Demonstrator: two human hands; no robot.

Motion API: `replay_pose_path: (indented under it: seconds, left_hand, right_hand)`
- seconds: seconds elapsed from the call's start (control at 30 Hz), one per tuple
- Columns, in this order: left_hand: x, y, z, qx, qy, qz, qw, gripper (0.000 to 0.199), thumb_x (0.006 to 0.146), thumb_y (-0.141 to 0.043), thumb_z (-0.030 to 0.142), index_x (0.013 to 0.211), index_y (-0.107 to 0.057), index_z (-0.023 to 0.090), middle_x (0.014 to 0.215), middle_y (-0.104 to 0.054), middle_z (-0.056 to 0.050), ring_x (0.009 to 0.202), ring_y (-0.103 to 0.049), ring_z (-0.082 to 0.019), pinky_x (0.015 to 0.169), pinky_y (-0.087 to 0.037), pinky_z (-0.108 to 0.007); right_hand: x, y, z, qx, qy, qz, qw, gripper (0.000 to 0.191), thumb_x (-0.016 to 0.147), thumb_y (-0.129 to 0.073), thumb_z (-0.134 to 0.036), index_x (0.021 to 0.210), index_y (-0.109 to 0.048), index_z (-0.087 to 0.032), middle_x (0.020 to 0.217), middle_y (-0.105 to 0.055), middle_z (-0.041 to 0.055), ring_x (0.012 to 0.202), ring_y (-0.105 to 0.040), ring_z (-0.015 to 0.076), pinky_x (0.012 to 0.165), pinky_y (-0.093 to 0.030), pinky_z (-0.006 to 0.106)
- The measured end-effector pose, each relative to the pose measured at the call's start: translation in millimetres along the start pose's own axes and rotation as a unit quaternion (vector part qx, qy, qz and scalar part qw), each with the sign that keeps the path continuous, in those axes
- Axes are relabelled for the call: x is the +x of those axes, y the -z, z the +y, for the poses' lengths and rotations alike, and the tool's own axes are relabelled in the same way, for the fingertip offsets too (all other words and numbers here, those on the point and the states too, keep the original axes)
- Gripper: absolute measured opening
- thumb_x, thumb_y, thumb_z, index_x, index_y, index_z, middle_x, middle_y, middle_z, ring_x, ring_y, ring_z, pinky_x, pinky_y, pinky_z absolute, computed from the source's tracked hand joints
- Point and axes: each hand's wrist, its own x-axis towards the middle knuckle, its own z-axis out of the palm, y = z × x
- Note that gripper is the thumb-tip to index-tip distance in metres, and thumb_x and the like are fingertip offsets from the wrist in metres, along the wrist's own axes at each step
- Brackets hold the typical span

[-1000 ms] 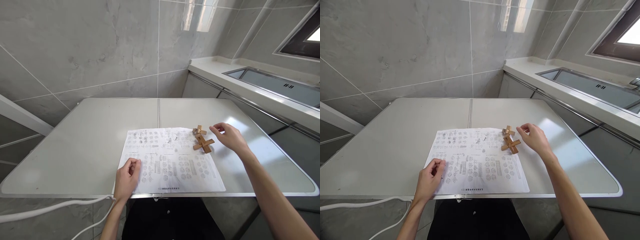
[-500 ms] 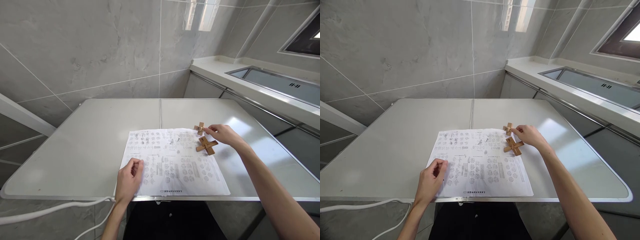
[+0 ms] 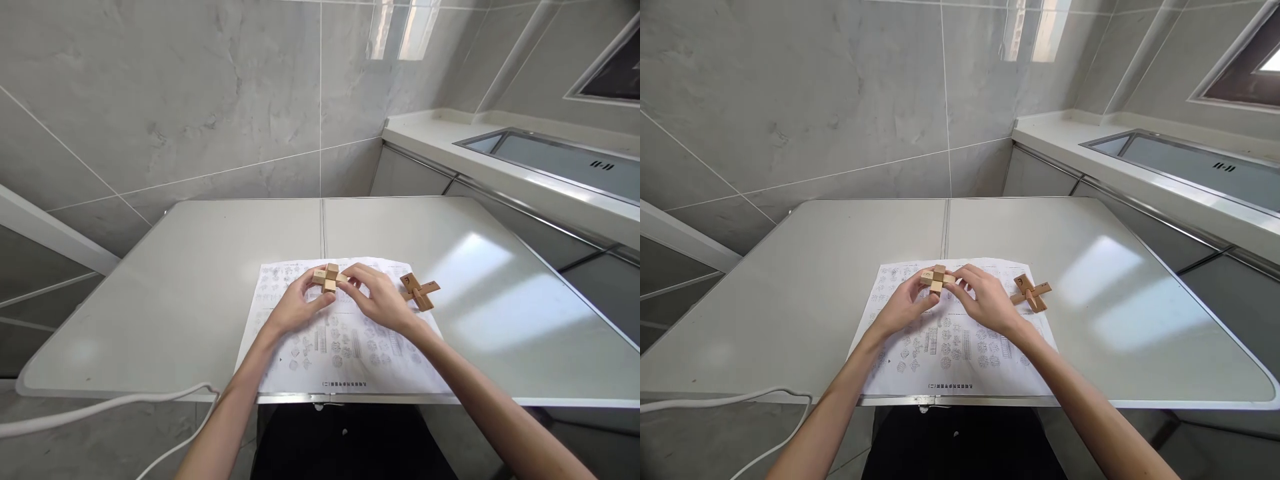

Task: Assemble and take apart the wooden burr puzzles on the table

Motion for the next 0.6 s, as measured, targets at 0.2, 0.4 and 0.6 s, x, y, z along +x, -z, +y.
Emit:
replay_pose_path:
  seconds: [0.2,0.4,0.6]
  left_hand:
    - [8,10.9,-4,-0.01,-0.002,-0.019,1.0,0.053,0.079,-0.092,0.039,0.126,-0.073,0.023,0.132,-0.073,-0.009,0.128,-0.065,-0.03,0.115,-0.046,-0.046]
    - [9,14.0,-8,-0.057,-0.026,-0.099,0.993,0.062,0.074,-0.098,0.034,0.129,-0.072,0.021,0.127,-0.073,-0.011,0.12,-0.068,-0.029,0.108,-0.051,-0.043]
    - [4,8.2,-12,-0.025,-0.028,-0.073,0.997,0.062,0.07,-0.099,0.027,0.124,-0.069,0.021,0.133,-0.072,-0.012,0.125,-0.069,-0.03,0.112,-0.051,-0.047]
  right_hand:
    - [6,-8,22,0.202,-0.061,-0.181,0.961,0.046,0.111,-0.046,-0.06,0.098,-0.068,-0.022,0.094,-0.076,0.0058,0.089,-0.07,0.0231,0.082,-0.055,0.036]
    - [7,-2,29,0.363,-0.043,-0.286,0.886,0.049,0.11,-0.049,-0.061,0.106,-0.074,-0.02,0.101,-0.076,0.0072,0.093,-0.071,0.0225,0.092,-0.056,0.039]
    - [-2,-12,34,0.26,-0.065,-0.21,0.94,0.035,0.105,-0.062,-0.052,0.106,-0.076,-0.02,0.09,-0.074,0.0048,0.08,-0.067,0.0204,0.078,-0.055,0.034]
